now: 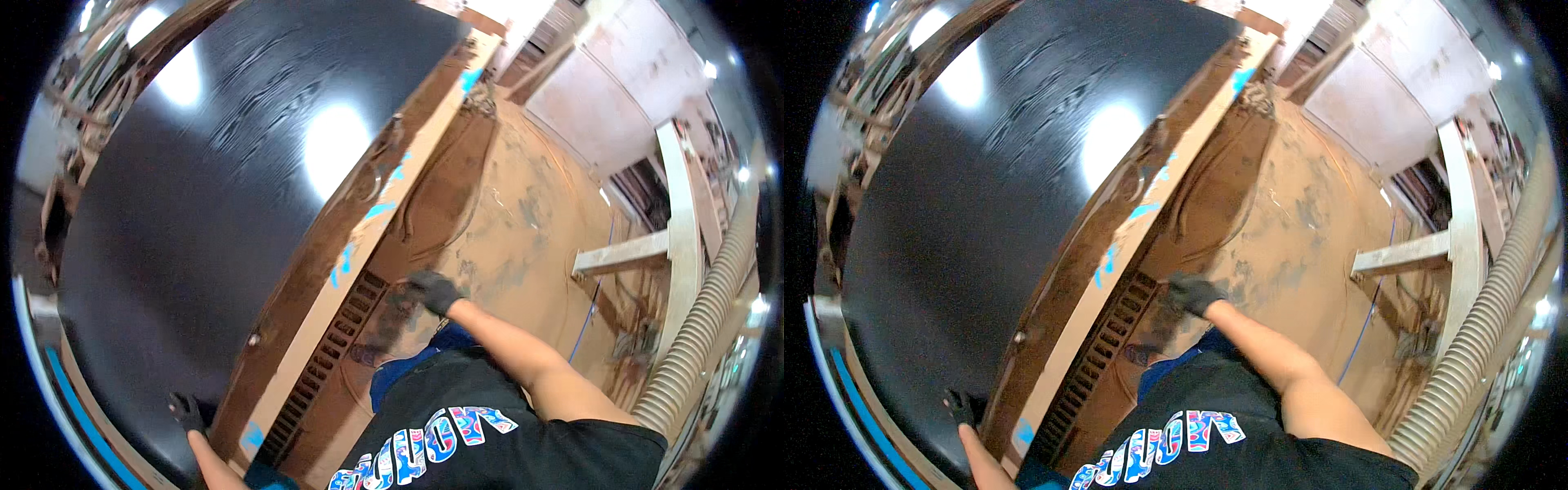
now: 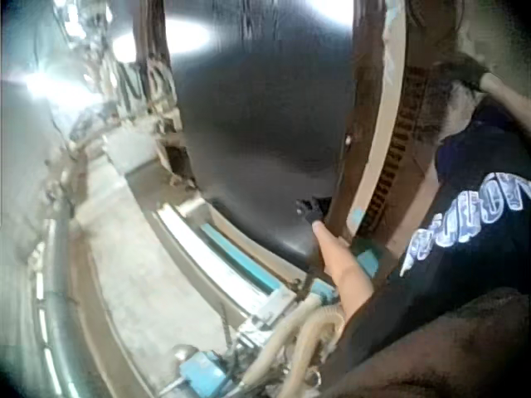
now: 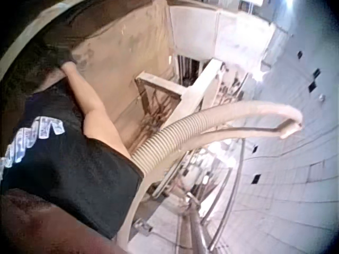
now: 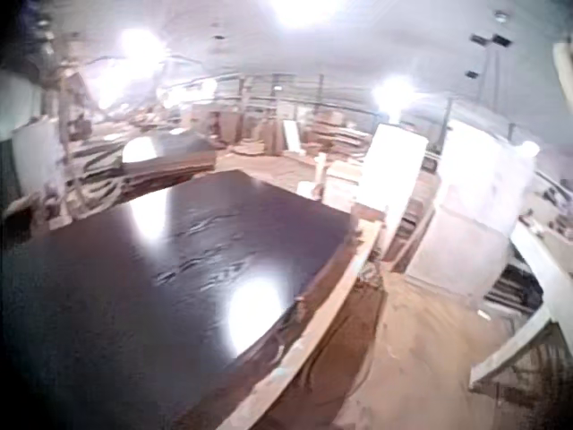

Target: The person handles a large black panel on a CNC woodworking machine, slides it into position, walks to a computer console to operate a keyboard and mouse, and then returns to the machine to check the panel's alignment.

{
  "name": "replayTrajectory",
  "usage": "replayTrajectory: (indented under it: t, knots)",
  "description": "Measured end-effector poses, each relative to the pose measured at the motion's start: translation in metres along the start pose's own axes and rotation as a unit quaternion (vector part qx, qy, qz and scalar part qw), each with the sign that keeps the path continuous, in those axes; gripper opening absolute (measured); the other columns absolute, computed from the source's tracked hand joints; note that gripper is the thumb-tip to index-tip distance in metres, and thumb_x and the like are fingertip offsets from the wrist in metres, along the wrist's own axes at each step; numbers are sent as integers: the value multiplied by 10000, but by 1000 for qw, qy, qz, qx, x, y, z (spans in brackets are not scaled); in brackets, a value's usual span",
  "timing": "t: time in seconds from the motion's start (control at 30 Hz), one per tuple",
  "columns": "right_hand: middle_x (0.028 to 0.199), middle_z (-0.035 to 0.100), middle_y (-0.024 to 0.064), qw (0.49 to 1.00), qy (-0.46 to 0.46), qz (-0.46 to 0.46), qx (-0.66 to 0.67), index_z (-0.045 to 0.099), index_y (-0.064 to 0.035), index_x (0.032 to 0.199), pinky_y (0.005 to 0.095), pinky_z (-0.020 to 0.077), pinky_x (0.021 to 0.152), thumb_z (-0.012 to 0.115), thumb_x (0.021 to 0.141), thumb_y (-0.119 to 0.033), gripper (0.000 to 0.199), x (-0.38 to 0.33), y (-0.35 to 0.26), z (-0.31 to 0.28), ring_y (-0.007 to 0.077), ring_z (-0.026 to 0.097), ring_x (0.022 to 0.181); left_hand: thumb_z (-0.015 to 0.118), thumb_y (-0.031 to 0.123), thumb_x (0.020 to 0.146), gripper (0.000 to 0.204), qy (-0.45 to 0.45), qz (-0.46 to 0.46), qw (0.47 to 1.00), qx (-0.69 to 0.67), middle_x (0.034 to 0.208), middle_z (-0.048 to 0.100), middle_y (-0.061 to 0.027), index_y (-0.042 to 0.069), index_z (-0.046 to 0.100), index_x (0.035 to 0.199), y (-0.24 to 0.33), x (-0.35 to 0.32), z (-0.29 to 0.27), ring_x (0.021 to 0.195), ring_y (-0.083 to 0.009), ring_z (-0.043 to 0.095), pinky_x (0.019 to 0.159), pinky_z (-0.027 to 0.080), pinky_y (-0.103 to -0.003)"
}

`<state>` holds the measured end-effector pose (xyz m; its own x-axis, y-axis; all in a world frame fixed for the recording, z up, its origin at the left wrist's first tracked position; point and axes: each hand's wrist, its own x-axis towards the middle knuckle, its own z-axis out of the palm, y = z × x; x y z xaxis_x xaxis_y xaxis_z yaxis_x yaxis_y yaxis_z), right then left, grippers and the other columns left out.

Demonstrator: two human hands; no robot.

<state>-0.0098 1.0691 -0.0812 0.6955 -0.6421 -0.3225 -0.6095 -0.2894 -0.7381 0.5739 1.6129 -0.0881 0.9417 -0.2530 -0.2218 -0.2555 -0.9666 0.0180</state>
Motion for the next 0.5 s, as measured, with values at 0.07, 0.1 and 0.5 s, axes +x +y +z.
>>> replayTrajectory:
  t: [0.07, 0.1, 0.5]
  knots:
    - [1207, 629, 148, 964, 149, 218, -22, 591, -69, 1246, 364, 452, 963, 546, 879, -217, 398, -80, 172, -21, 284, 597, 1097, 476, 463, 950, 701, -133, 8, 991, 22, 1560, 166, -229, 151, 214, 1521, 140, -2, -8, 1424, -425, 186, 1169, 172, -442]
    - [1182, 650, 142, 947, 178, 269, -1, 584, -41, 1243, 345, 468, 941, 506, 901, -198, 384, -87, 237, -18, 264, 631, 1047, 496, 447, 941, 682, -98, 8, 995, -9, 1552, 202, -225, 121, 281, 1499, 70, -1, -3, 1405, -412, 249, 1148, 229, -445]
    - [901, 672, 15, 791, 318, 479, 209, 579, -104, 1232, 313, 486, 639, 554, 933, -195, 313, -228, 502, -74, 155, 594, 721, 486, 453, 946, 551, -77, 105, 982, -135, 1315, 557, -174, 75, 524, 1345, 431, -2, -8, 1191, -333, 530, 996, 410, -391]
